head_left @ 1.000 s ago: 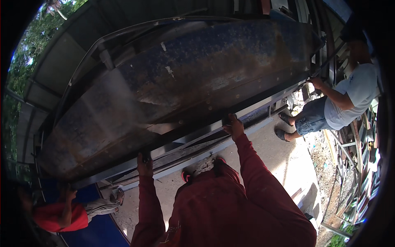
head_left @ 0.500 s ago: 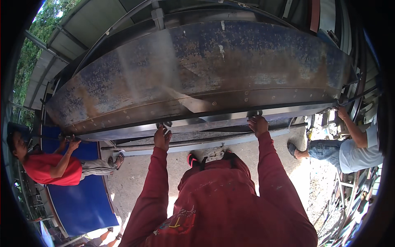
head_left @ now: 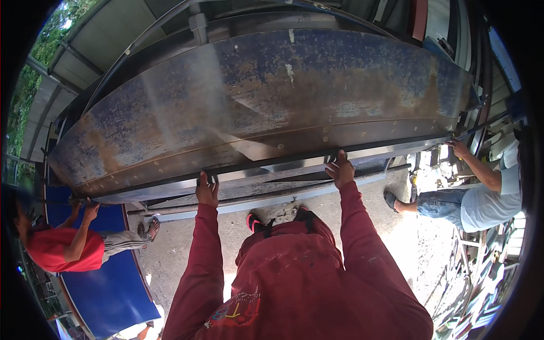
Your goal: The person positions a metal sheet into a sheet metal brake, pulls the bending lever to bend the sheet, and repositions it to create additional bends before removing the finished piece.
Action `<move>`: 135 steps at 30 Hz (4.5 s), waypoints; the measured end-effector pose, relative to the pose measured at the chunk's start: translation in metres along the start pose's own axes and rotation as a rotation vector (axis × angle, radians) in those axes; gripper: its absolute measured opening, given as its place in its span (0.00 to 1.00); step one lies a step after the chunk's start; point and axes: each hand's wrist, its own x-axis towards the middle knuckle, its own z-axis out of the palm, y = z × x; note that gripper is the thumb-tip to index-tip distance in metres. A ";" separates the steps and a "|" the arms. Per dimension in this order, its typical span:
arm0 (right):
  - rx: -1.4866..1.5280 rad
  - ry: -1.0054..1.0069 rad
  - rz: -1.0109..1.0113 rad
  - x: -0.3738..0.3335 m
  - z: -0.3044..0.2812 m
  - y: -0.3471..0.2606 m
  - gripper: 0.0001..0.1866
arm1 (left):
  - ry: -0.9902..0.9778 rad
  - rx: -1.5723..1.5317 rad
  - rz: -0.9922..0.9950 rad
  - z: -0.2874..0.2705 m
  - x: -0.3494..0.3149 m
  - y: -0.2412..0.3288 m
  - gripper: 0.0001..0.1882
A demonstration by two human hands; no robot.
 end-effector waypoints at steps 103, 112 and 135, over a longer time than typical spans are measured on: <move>0.075 0.186 -0.012 0.032 0.007 -0.004 0.23 | -0.105 -0.092 0.031 -0.012 0.008 0.002 0.19; 0.017 0.182 -0.009 0.021 0.014 -0.008 0.29 | -0.097 -0.094 0.020 -0.017 0.008 0.006 0.21; 0.011 0.235 0.018 0.022 0.010 -0.006 0.32 | -0.141 -0.044 0.002 -0.022 0.015 0.007 0.20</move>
